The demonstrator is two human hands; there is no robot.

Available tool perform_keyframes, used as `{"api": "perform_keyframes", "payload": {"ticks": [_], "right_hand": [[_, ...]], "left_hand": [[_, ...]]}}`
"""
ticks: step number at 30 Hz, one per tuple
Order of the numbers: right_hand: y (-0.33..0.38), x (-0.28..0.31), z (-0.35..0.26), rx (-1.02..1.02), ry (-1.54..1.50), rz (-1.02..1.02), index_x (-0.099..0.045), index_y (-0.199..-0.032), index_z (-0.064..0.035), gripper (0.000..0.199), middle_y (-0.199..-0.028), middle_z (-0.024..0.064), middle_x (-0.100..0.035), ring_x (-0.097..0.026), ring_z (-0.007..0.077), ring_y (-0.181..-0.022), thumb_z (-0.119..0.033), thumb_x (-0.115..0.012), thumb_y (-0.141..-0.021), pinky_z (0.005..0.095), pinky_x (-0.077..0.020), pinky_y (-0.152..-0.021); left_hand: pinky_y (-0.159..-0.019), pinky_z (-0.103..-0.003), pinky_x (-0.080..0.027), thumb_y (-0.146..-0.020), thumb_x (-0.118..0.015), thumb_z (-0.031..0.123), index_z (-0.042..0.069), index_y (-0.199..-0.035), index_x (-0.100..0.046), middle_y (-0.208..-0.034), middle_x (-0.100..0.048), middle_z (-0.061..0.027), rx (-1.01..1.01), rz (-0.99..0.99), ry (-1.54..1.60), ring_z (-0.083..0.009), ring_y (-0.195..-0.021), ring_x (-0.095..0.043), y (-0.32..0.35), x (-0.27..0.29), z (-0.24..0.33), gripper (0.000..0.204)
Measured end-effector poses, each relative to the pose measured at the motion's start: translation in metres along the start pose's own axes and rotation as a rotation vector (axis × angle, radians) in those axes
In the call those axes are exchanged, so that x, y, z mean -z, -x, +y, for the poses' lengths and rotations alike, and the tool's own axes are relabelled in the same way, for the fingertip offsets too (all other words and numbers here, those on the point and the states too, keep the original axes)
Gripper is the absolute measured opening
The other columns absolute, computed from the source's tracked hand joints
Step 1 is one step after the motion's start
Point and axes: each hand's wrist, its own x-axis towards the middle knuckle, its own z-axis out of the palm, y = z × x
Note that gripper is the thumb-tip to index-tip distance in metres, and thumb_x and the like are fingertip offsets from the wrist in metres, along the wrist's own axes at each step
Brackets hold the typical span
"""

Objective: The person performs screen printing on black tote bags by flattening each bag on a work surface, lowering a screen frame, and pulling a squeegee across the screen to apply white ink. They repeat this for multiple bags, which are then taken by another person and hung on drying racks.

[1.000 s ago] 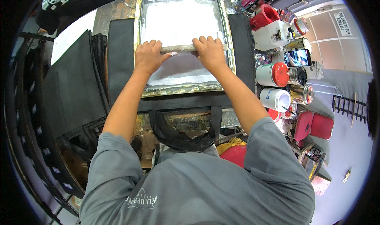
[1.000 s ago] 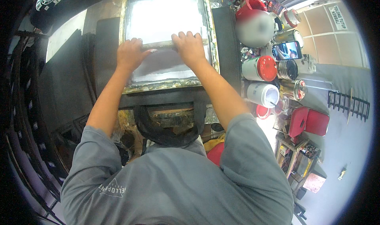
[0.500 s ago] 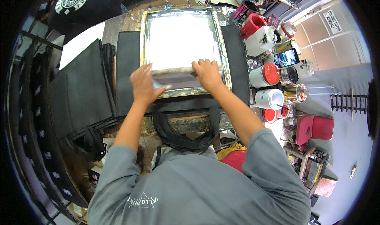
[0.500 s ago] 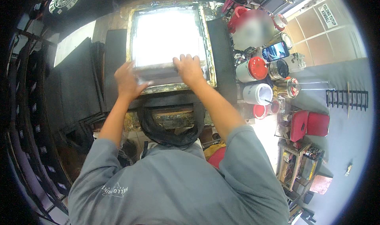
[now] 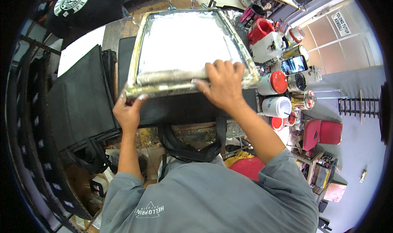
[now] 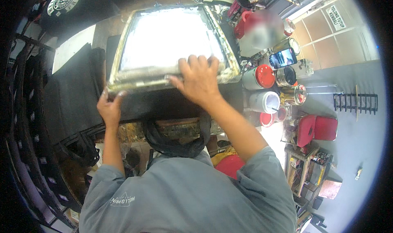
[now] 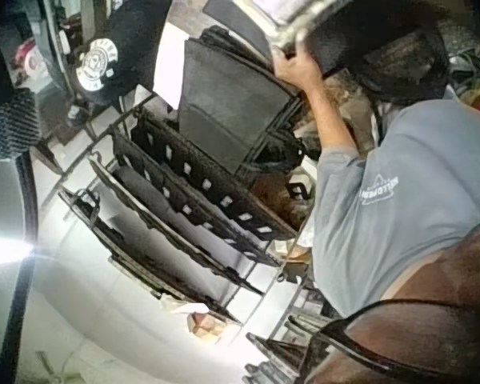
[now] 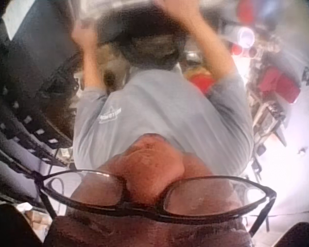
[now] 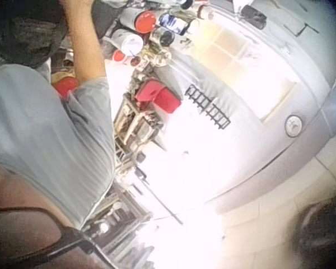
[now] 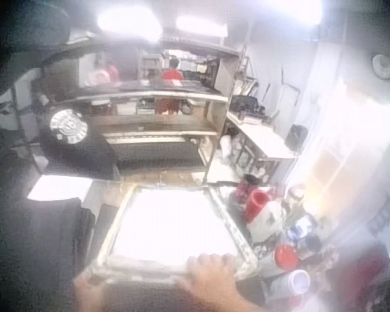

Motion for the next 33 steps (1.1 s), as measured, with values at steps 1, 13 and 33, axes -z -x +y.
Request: {"api": "perform_keyframes", "payload": {"ticks": [1,13,33], "right_hand": [[-0.023,0.013,0.006,0.023,0.028,0.083,-0.069,-0.109,-0.0084,0.054,-0.104,0.0105,-0.064,-0.059,0.0307,-0.100,-0.058,-0.075,-0.088,0.0523,-0.0357,-0.096],[-0.183,0.107,0.040,-0.067,-0.004,-0.029,-0.063,-0.083,-0.0085,0.065,-0.078,0.0106,-0.062,-0.057,0.0247,-0.076,-0.066,-0.044,-0.106,0.0452,-0.0438,-0.084],[-0.176,0.078,0.054,0.052,0.138,0.271,-0.078,-0.109,-0.0085,0.076,-0.101,0.0178,-0.079,-0.076,0.0326,-0.104,-0.077,-0.046,-0.100,0.0551,-0.0517,-0.088]], "left_hand": [[-0.067,-0.027,-0.050,-0.087,-0.091,0.017,-0.002,-0.143,-0.066,-0.098,-0.075,-0.0027,0.018,0.003,0.042,-0.0095,-0.077,-0.061,-0.015,0.003,0.010,0.064],[-0.100,-0.053,-0.050,-0.090,-0.083,0.048,-0.006,-0.134,-0.061,-0.131,-0.062,-0.0241,0.202,-0.077,-1.122,-0.0435,-0.121,-0.061,0.013,0.016,-0.128,0.072],[-0.083,-0.041,-0.056,-0.105,-0.068,0.027,-0.002,-0.107,-0.075,-0.099,-0.077,-0.0224,-0.169,0.102,-0.639,-0.0316,-0.091,-0.075,-0.120,0.140,-0.010,0.030]]}}
